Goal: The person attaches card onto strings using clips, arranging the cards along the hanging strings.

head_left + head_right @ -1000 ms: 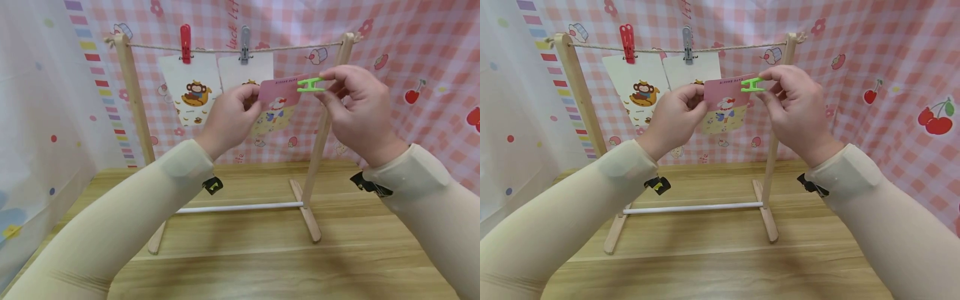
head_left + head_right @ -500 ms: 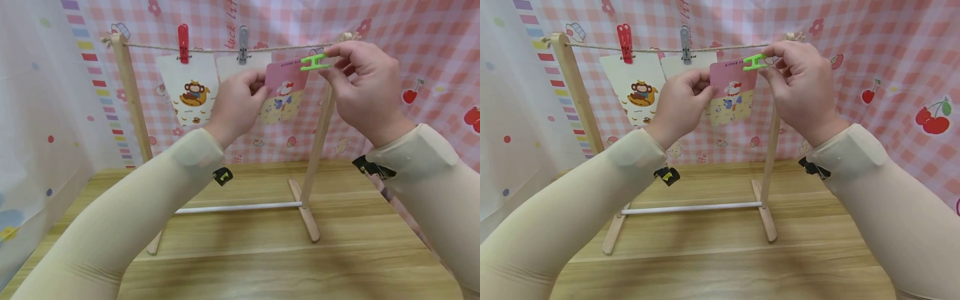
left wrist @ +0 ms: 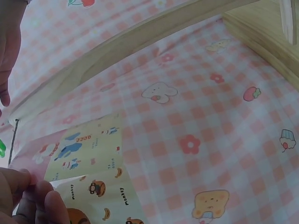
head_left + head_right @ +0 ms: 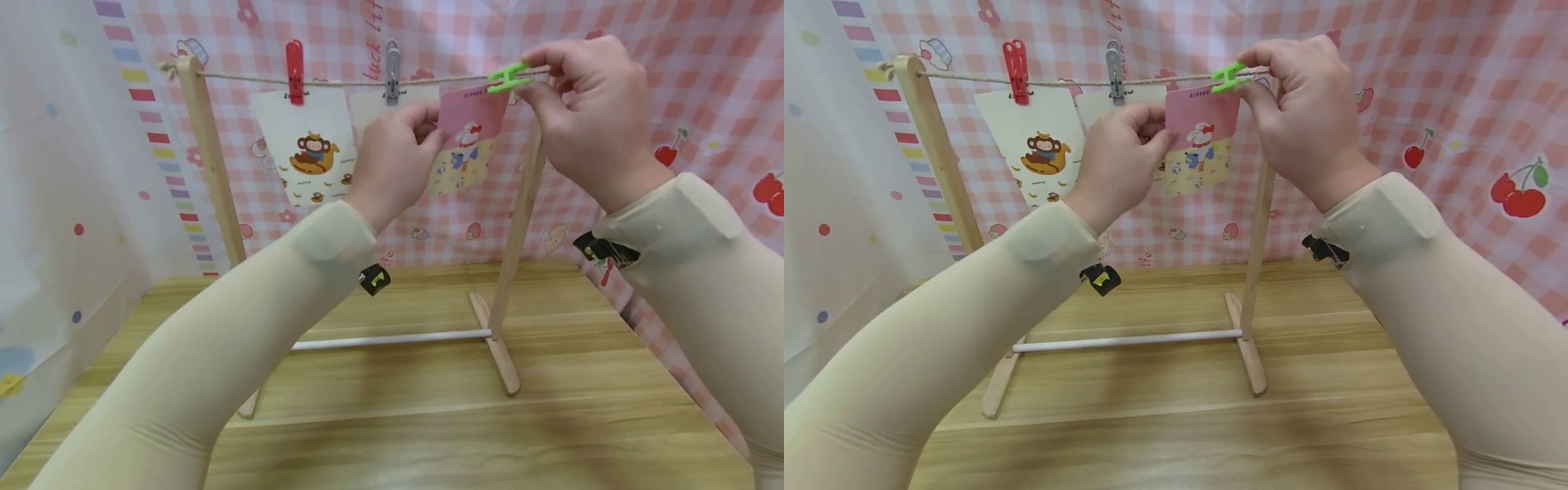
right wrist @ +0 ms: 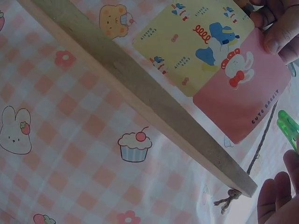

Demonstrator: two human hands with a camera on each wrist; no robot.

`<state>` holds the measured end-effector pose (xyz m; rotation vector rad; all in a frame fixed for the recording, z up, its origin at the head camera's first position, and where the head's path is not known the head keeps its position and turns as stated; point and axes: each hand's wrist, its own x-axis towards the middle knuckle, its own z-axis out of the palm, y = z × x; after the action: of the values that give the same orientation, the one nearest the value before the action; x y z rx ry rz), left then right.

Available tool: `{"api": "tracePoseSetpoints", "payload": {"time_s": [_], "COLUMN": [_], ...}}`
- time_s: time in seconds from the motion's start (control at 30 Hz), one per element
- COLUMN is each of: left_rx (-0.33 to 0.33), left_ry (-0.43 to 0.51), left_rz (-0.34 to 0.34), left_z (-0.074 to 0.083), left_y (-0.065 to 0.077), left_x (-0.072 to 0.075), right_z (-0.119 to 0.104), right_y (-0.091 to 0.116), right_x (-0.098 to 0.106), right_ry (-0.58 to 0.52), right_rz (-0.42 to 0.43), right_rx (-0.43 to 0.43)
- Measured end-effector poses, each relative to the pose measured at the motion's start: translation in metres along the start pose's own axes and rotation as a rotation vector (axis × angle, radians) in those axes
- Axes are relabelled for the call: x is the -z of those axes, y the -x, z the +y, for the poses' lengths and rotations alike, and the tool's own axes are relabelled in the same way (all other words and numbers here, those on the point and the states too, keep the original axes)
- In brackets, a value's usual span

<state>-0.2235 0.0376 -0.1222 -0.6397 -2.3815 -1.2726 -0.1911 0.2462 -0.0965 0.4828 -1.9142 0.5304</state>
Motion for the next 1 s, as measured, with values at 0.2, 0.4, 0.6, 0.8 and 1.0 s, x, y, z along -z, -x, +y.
{"api": "tracePoseSetpoints", "payload": {"time_s": [0.2, 0.4, 0.6, 0.8, 1.0], "left_rx": [0.005, 0.004, 0.008, 0.017, 0.011], "left_ry": [-0.018, -0.013, -0.012, -0.011, -0.002], "left_rz": [0.011, 0.022, 0.027, 0.03, 0.025], "left_z": [-0.001, -0.001, 0.0, 0.001, -0.002], "left_y": [-0.003, -0.004, -0.006, -0.006, -0.007], "left_x": [-0.001, -0.004, -0.005, -0.007, -0.007], "right_z": [-0.002, 0.0, 0.002, 0.003, 0.004], "right_y": [-0.007, -0.012, -0.014, -0.016, -0.017], "right_x": [0.0, -0.001, -0.002, -0.002, -0.003], "right_ry": [0.007, 0.039, 0.051, 0.053, 0.067], "right_rz": [-0.005, -0.03, -0.065, -0.081, -0.119], "right_rx": [-0.047, -0.035, -0.028, -0.044, -0.047]}}
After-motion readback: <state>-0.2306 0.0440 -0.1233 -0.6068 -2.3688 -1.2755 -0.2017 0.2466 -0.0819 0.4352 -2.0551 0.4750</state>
